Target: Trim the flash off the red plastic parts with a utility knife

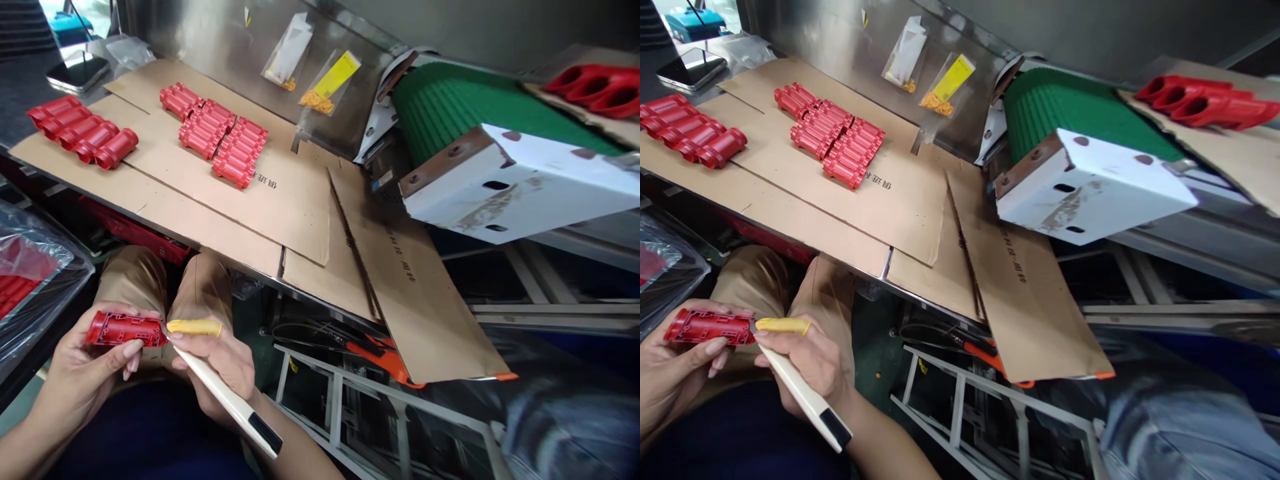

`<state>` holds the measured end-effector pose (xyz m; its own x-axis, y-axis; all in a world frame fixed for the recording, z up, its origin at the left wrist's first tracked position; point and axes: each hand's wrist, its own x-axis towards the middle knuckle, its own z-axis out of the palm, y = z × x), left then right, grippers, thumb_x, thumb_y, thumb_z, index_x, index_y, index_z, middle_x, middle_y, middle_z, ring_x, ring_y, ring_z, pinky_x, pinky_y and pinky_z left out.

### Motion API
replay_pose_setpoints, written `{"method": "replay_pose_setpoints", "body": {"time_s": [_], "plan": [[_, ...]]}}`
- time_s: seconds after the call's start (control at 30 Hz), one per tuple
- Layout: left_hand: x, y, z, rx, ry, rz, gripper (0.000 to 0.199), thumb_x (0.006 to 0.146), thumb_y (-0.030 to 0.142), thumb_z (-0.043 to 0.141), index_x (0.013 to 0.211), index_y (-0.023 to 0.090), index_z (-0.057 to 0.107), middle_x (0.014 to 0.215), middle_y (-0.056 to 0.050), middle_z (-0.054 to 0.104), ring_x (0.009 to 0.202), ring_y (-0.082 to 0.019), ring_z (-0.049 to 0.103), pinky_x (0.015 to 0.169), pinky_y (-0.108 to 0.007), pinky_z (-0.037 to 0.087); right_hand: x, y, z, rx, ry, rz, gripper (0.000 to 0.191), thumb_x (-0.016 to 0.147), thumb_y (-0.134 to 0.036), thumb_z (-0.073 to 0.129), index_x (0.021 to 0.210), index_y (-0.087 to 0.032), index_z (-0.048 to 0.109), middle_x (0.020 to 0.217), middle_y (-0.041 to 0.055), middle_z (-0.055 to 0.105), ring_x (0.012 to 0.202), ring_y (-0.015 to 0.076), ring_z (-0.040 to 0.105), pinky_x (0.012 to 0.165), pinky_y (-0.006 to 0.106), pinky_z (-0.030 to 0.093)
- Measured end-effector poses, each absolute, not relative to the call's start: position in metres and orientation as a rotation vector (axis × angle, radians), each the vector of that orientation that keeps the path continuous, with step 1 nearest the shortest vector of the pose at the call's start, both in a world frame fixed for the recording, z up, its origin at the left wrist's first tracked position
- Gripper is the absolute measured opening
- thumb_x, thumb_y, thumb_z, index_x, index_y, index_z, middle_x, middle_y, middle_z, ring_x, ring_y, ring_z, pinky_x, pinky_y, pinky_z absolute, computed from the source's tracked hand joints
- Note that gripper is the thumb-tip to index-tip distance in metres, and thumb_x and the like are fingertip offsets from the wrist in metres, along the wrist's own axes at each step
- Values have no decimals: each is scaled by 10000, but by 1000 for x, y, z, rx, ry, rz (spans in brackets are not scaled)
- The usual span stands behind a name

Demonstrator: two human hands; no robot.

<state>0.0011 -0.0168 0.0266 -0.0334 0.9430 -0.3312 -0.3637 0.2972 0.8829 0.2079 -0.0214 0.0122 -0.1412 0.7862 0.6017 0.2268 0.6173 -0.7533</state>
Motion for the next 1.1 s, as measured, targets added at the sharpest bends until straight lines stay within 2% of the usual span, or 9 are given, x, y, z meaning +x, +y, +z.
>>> {"method": "replay_pose_setpoints", "body": {"time_s": [0.17,0.27,0.37,0.47,0.53,0.7,0.87,0.97,1.1], "plan": [[0,-20,23,649,1129,1195,313,784,300,1030,1045,262,862,1052,-59,880,543,-95,667,516,-189,578,206,-26,12,-908,-1644,654,196,1098,-161,688,1282,-192,747,1212,135,862,1123,248,843,953,368,722],[4,-19,26,596,1175,1202,359,756,350,1048,1047,250,864,887,-30,836,531,-95,639,495,-178,550,209,-23,9,-915,-1685,741,160,1107,-193,680,1264,-197,712,1178,121,862,1141,252,844,971,373,720],[7,-13,27,612,1154,1153,335,732,424,1053,839,201,828,600,9,677,460,-96,565,436,-173,496,216,-16,7,-826,-1861,607,274,1086,-122,687,1355,-170,673,1177,153,852,1058,258,846,918,390,730],[8,-6,28,526,1150,1050,505,687,515,1061,597,171,702,498,7,589,431,-87,502,402,-172,462,222,-11,11,-745,-2067,381,409,1041,-37,711,1441,-83,644,1171,226,841,1015,295,840,887,428,739],[9,-3,28,466,1156,992,514,636,510,1087,579,165,710,510,-12,622,455,-96,532,419,-178,489,223,-14,18,-691,-2103,405,377,1054,-36,702,1427,-68,654,1143,224,850,1031,299,846,895,420,743],[8,-6,28,521,1168,1131,365,665,421,1092,770,198,823,637,-22,752,507,-129,645,500,-205,595,219,-27,28,-563,-1755,951,157,1159,-307,663,1284,-224,707,994,31,887,938,172,878,922,274,730],[3,-19,26,773,1271,1207,324,725,329,1055,985,308,864,1058,-35,888,734,-215,827,657,-281,720,211,-26,18,-897,-1695,607,297,1083,-117,700,1377,-151,729,1222,154,858,1127,254,841,979,370,726],[4,-24,29,885,1374,1215,300,728,368,1052,948,325,852,1112,-41,873,1008,-280,843,782,-300,738,205,-24,12,-864,-1716,467,391,1057,-73,705,1445,-116,715,1218,177,847,1070,264,832,950,388,733],[6,-26,32,920,1398,1213,305,723,394,1056,935,323,849,1086,-45,871,1060,-290,830,871,-325,727,201,-24,11,-865,-1731,433,389,1059,-69,706,1446,-111,724,1230,187,831,1079,262,816,930,383,738]]}}
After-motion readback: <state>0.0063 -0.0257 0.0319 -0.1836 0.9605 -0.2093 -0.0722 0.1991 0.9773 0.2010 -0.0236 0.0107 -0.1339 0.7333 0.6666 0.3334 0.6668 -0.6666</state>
